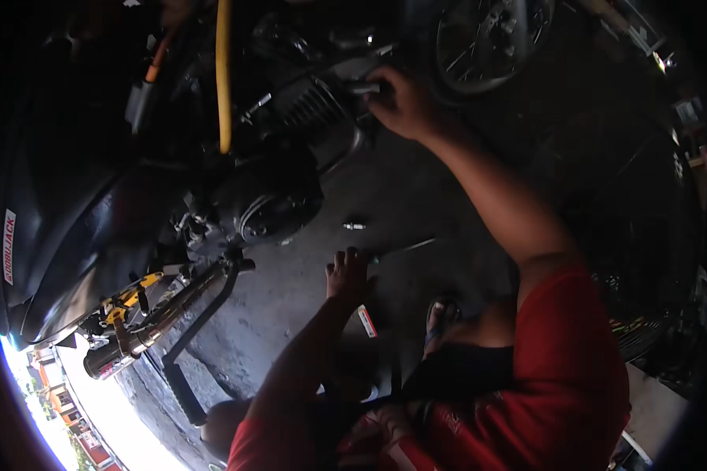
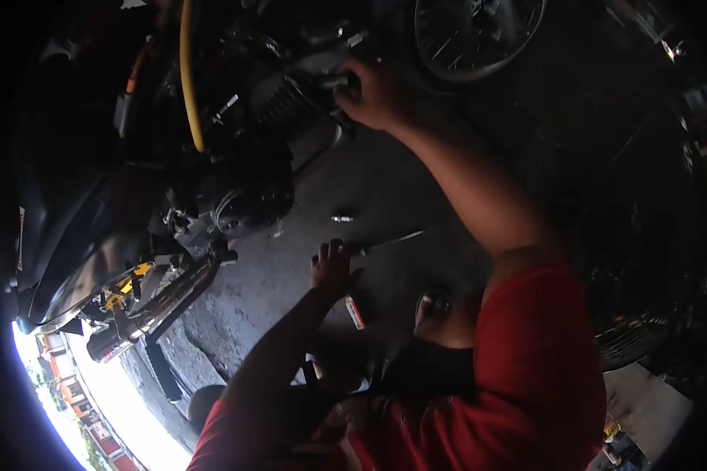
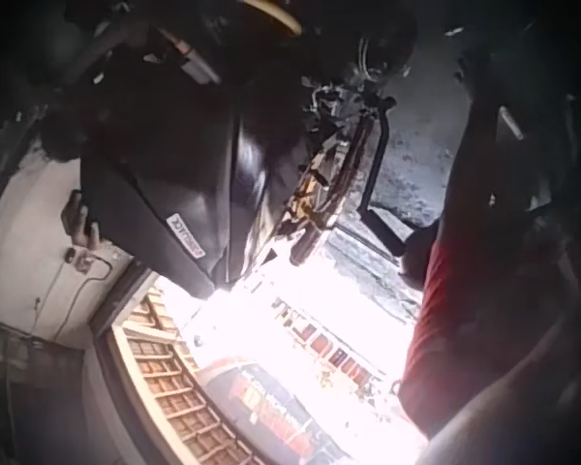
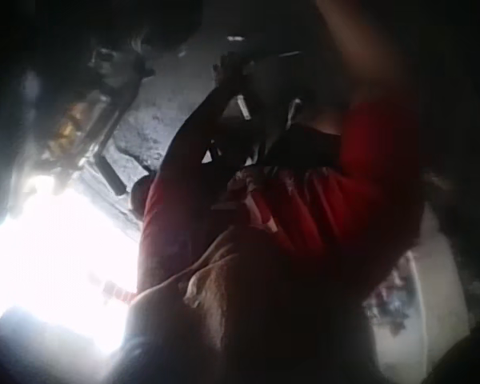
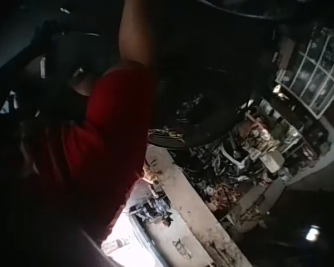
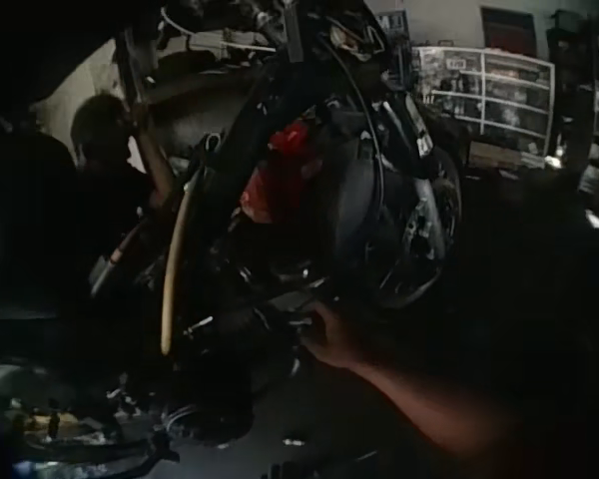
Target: The person installs a spark plug into a motorcycle engine block by hand and works on the adjacent engine components using a screwdriver.
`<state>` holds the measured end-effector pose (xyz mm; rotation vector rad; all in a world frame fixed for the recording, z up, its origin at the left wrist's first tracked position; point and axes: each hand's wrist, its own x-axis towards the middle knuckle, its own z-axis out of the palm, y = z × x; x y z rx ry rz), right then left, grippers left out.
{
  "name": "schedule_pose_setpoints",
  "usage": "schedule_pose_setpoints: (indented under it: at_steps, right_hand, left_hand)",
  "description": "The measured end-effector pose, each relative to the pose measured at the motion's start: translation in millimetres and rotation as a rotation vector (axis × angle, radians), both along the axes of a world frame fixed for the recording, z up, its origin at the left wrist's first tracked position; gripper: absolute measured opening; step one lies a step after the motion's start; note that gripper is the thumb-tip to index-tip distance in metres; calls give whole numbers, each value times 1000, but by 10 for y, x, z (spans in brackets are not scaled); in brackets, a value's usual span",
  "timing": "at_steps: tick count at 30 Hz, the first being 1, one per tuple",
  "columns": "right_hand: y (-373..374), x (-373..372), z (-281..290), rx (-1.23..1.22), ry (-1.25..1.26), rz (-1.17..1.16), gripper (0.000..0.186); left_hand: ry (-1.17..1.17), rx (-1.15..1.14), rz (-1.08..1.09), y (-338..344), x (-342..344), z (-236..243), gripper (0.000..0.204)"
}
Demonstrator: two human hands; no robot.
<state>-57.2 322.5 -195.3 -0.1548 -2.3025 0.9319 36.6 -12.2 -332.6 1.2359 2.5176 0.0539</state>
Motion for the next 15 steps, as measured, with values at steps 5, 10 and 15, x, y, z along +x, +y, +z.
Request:
schedule_pose_setpoints:
  at_steps: [5,10,15]
  right_hand:
    - [4,-13,-105,-158,85,74,25]
    - [75,50,-23,-62,69,115,29]
    - [178,37,80,-10,99,174,29]
  left_hand:
    - [5,52,29,-76,-30,-649,44]
    - [-43,468,30,-315,219,-853,35]
    - [-406,756,323,162,614,-605,30]
